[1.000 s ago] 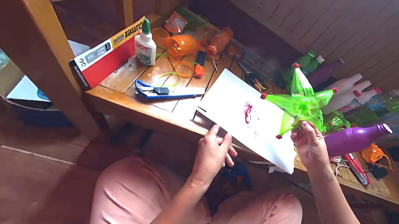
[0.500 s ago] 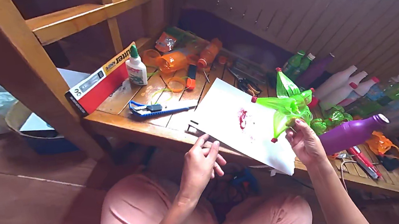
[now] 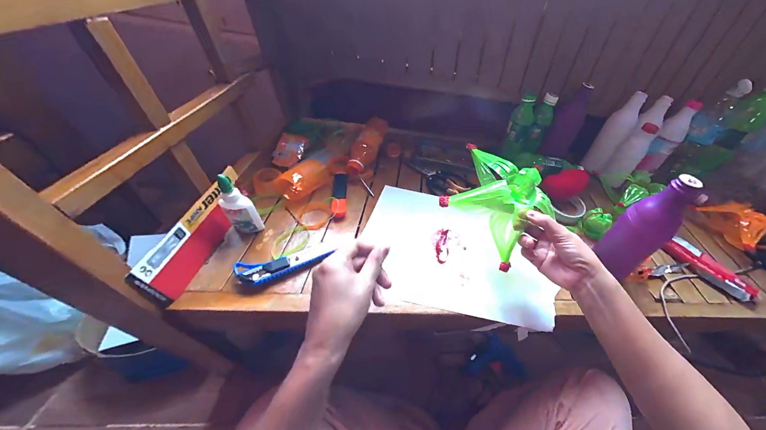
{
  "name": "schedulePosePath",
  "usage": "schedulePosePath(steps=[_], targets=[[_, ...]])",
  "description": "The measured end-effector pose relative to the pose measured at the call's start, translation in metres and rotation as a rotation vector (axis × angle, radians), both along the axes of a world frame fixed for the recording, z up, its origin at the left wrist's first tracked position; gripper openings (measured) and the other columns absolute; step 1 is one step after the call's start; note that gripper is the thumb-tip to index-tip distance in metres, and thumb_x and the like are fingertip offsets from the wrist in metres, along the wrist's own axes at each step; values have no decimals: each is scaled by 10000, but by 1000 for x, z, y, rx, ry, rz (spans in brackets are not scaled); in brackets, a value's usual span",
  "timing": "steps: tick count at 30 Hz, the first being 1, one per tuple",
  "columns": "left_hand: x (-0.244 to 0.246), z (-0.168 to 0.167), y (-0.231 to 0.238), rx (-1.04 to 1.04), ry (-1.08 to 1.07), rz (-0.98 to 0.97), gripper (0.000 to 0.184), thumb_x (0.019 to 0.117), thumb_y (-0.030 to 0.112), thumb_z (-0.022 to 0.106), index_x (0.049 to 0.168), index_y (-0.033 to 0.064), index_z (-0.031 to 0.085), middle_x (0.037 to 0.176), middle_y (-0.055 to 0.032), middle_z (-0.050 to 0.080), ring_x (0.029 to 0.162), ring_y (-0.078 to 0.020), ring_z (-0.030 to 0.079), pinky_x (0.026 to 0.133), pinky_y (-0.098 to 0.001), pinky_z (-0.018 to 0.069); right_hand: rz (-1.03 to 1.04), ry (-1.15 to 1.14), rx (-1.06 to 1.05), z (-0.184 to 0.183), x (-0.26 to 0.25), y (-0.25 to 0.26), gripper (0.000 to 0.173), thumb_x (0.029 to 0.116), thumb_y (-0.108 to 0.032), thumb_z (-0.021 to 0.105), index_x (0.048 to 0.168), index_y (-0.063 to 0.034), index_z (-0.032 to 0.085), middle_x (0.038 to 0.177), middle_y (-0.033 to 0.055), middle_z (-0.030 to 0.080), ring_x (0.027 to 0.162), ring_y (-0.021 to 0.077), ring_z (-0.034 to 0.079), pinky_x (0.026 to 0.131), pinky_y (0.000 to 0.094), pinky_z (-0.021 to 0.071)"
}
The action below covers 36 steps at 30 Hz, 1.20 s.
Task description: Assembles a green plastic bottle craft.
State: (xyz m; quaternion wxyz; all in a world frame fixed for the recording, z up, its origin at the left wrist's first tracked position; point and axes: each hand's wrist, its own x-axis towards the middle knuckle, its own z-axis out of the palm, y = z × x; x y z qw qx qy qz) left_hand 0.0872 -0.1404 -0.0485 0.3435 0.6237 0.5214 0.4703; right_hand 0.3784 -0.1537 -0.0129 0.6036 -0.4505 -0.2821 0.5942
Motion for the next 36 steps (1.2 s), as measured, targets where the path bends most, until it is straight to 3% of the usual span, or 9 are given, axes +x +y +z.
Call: schedulePosePath(steps=[4, 6, 10, 13, 16, 20, 26, 32, 36], targets=[[13, 47, 37, 167, 377, -95, 401, 1081, 287, 534, 912, -29, 714, 976, -178, 667, 893, -317, 639, 844, -553, 494, 55, -20, 17, -2, 2, 5, 190, 1095, -125, 434, 1029, -66, 602, 834, 30, 693, 628, 62, 611, 586, 193, 509], [26, 74, 49, 315, 472, -186, 288, 1084, 185, 520, 1056, -26, 714, 1207, -207, 639, 1088, -342, 634, 968, -545, 492, 92, -44, 43, -3, 3, 8, 180, 1095, -121, 443, 1057, -50, 604, 858, 35, 697, 633, 60, 613, 582, 193, 509], [64, 103, 67, 277, 657, -309, 331, 1056, 238, 580, 1287, 25, 685, 1288, -218, 644, 1278, -429, 538, 1057, -657, 371, 148, -106, 93, -3, 1, 10, 168, 1090, -116, 465, 1090, -24, 606, 872, 37, 705, 622, 57, 608, 577, 191, 506], [86, 112, 77, 64, 670, -404, 375, 1068, 325, 560, 1257, 32, 701, 1199, -208, 693, 1190, -405, 605, 1026, -700, 349, 172, -118, 129, -2, -2, 11, 154, 1084, -96, 477, 1095, -5, 600, 866, 46, 703, 611, 58, 608, 576, 192, 507], [91, 108, 83, -35, 427, -431, 306, 1053, 279, 599, 1143, 15, 726, 994, -123, 716, 892, -199, 654, 860, -452, 517, 221, -150, 206, -3, -2, 15, 163, 1078, -75, 482, 1102, 13, 617, 872, 46, 700, 619, 54, 608, 580, 189, 505], [93, 109, 78, -134, 199, -409, 215, 1023, 199, 643, 1093, 13, 725, 907, -60, 701, 764, -70, 610, 733, -276, 512, 235, -159, 247, -5, -5, 24, 168, 1072, -63, 493, 1105, 27, 630, 871, 54, 701, 607, 52, 597, 572, 187, 497], [100, 119, 70, -49, 198, -296, 172, 989, 117, 678, 1089, -20, 706, 978, -99, 704, 857, -112, 628, 817, -332, 520, 140, -133, 244, -8, -15, 31, 169, 1042, -58, 567, 1172, 33, 626, 833, 36, 676, 611, 56, 611, 591, 207, 525], [103, 117, 75, 124, 421, -234, 183, 975, 163, 697, 1078, 16, 734, 1002, -145, 738, 983, -284, 679, 932, -598, 456, -91, -172, 225, -18, -28, 7, 299, 1078, -55, 485, 1351, 42, 556, 1202, 171, 618, 757, 142, 645, 625, 258, 529], [109, 118, 53, 199, 535, -122, 176, 989, 176, 683, 1103, 53, 735, 1055, -143, 733, 1044, -310, 671, 971, -600, 439, -304, -330, 269, -21, -38, 10, 565, 1029, -14, 537, 1552, 20, 323, 1534, 262, 403, 1270, 304, 535, 1014, 405, 475]])
